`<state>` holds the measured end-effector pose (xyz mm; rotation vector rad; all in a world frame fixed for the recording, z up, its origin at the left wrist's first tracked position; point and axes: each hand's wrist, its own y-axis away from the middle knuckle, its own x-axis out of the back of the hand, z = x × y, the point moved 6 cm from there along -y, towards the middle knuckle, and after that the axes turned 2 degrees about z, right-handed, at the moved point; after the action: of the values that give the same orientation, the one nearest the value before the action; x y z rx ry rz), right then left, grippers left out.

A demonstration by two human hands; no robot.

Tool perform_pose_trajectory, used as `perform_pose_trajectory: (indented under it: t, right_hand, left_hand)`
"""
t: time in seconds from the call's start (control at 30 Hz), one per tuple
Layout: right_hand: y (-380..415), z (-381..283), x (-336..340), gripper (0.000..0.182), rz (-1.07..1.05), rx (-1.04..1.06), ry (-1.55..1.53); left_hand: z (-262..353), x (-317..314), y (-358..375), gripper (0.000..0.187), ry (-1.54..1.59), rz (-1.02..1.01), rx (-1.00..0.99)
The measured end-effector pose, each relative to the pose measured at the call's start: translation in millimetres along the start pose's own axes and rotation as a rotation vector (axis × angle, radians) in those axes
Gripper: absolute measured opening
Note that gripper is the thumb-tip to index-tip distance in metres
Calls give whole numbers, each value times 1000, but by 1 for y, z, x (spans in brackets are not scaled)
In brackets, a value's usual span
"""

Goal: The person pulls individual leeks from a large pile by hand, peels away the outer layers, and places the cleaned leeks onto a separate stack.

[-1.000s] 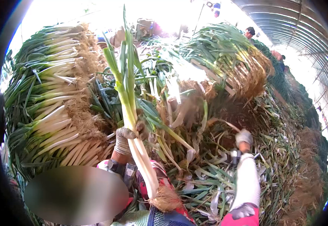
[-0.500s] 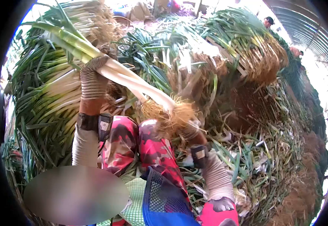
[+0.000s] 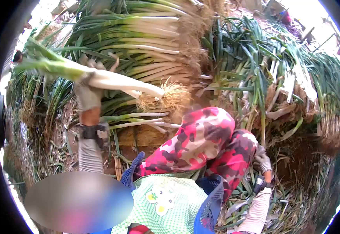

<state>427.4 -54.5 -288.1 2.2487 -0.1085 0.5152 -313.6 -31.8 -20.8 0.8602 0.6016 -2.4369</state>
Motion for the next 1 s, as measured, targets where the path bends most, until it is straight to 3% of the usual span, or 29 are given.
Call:
perform_pose_trajectory:
  t: [0.03, 0.07, 0.13, 0.2, 0.23, 0.27, 0.33, 0.37, 0.47, 0.5, 0.57, 0.63, 0.7, 0.73, 0.83, 0.93, 0.97, 1.0]
  right_hand:
    - [6, 1, -12, 24, -32, -86, 117]
    - [-19, 25, -16, 25, -31, -21, 187]
    - [-46, 62, -19, 26, -7, 58, 336]
    - [-40, 56, -22, 26, 35, 77, 388]
    - [-37, 52, -22, 26, 57, 86, 396]
    - [-39, 43, -21, 26, 77, 107, 388]
    - [-43, 21, -22, 26, 113, 158, 382]
    - [-44, 11, -23, 26, 127, 182, 380]
    - [-55, -20, -29, 27, 155, 258, 374]
    - [-60, -26, -32, 27, 161, 273, 369]
    - [-65, -35, -37, 27, 166, 294, 361]
    - [-66, -35, -43, 27, 165, 304, 362]
    - [-66, -27, -45, 27, 177, 301, 356]
    - [-66, -23, -47, 27, 181, 300, 349]
    - [-66, -23, -54, 27, 191, 319, 339]
    - [-62, -25, -57, 27, 202, 355, 317]
    - [-57, -24, -55, 28, 216, 369, 313]
    - [-52, -26, -54, 28, 225, 391, 301]
  left_hand:
    - [-26, 48, 8, 64, -46, 212, 59]
    - [-59, 98, 25, 59, -45, 486, 151]
    - [-153, 247, 63, 35, 28, 722, 410]
    - [-201, 330, 128, 40, -261, 796, 885]
    - [-197, 323, 137, 31, -307, 706, 831]
    - [-197, 325, 146, 38, -323, 910, 837]
    - [-201, 346, 154, 59, -434, 1097, 830]
    - [-199, 349, 160, 63, -361, 994, 920]
    - [-219, 398, 162, 55, -512, 1019, 1049]
    - [-207, 383, 159, 42, -703, 1192, 1009]
    - [-200, 378, 155, 38, -523, 693, 875]
    - [-181, 388, 166, 36, -625, 737, 1030]
    - [-134, 359, 164, 34, -700, 467, 1133]
    - [-118, 376, 162, 35, -709, 398, 1071]
    - [-73, 423, 175, 34, -741, 475, 944]
    - [-49, 464, 244, 23, -718, 873, 1084]
    - [-59, 453, 241, 21, -1388, 114, 1189]
    - [-66, 442, 242, 23, -2090, -582, 891]
